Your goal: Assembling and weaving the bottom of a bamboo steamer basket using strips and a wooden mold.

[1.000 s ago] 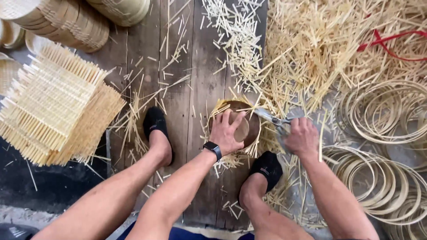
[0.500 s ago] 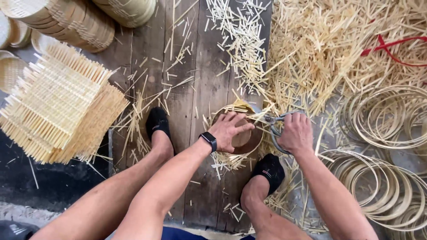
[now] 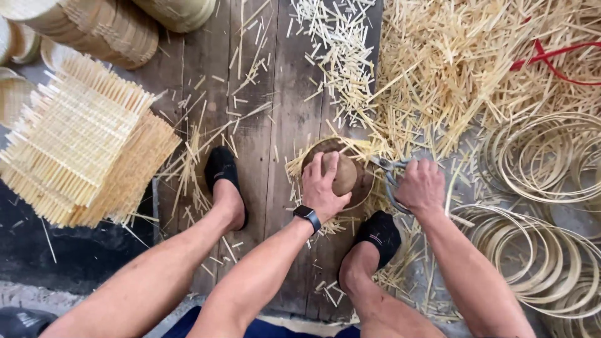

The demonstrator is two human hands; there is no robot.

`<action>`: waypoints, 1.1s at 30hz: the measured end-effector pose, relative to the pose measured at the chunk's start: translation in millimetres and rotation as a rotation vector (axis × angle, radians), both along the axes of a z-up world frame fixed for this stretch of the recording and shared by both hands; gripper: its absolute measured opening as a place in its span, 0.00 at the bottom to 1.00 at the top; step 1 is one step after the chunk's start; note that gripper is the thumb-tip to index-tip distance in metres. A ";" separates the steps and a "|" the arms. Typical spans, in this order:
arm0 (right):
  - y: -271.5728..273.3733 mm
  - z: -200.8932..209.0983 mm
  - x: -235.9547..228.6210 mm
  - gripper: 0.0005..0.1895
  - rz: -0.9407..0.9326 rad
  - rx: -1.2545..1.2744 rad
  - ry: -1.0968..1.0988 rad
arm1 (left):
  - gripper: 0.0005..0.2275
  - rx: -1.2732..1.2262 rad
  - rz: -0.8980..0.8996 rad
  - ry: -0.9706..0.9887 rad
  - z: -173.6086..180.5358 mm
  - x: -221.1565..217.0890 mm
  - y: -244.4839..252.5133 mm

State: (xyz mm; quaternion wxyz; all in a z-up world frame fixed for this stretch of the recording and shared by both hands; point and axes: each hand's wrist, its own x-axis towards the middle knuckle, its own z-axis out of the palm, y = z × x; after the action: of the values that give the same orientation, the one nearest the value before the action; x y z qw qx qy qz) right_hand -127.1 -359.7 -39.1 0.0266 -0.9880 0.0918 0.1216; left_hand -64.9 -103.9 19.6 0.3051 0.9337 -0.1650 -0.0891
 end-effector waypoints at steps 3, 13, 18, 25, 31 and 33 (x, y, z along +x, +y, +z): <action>-40.8 -33.6 -14.1 0.19 -0.021 0.053 0.204 | 0.46 0.019 -0.123 -0.025 -4.2 7.6 12.5; -16.3 10.5 -0.8 0.23 0.036 0.051 -0.003 | 0.47 0.080 -0.448 0.098 -3.0 25.4 16.6; -28.7 -3.2 -9.8 0.25 0.060 0.006 0.060 | 0.50 -0.024 0.038 0.224 0.6 9.0 -5.7; -23.5 -3.2 -0.5 0.23 0.068 -0.003 -0.018 | 0.44 0.016 -0.201 0.092 4.1 15.7 -4.5; -15.5 23.0 5.8 0.24 0.072 -0.002 0.082 | 0.41 0.032 -0.066 0.059 2.8 3.2 -9.2; 4.7 50.1 21.0 0.30 0.148 -0.029 -0.190 | 0.38 0.052 -0.188 0.088 -7.0 1.2 -5.5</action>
State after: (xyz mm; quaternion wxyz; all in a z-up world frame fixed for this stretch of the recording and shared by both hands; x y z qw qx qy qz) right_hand -106.1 -355.1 11.0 0.0119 -0.9994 0.0173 0.0277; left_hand -63.6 -109.4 12.6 0.2780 0.9169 -0.2360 -0.1623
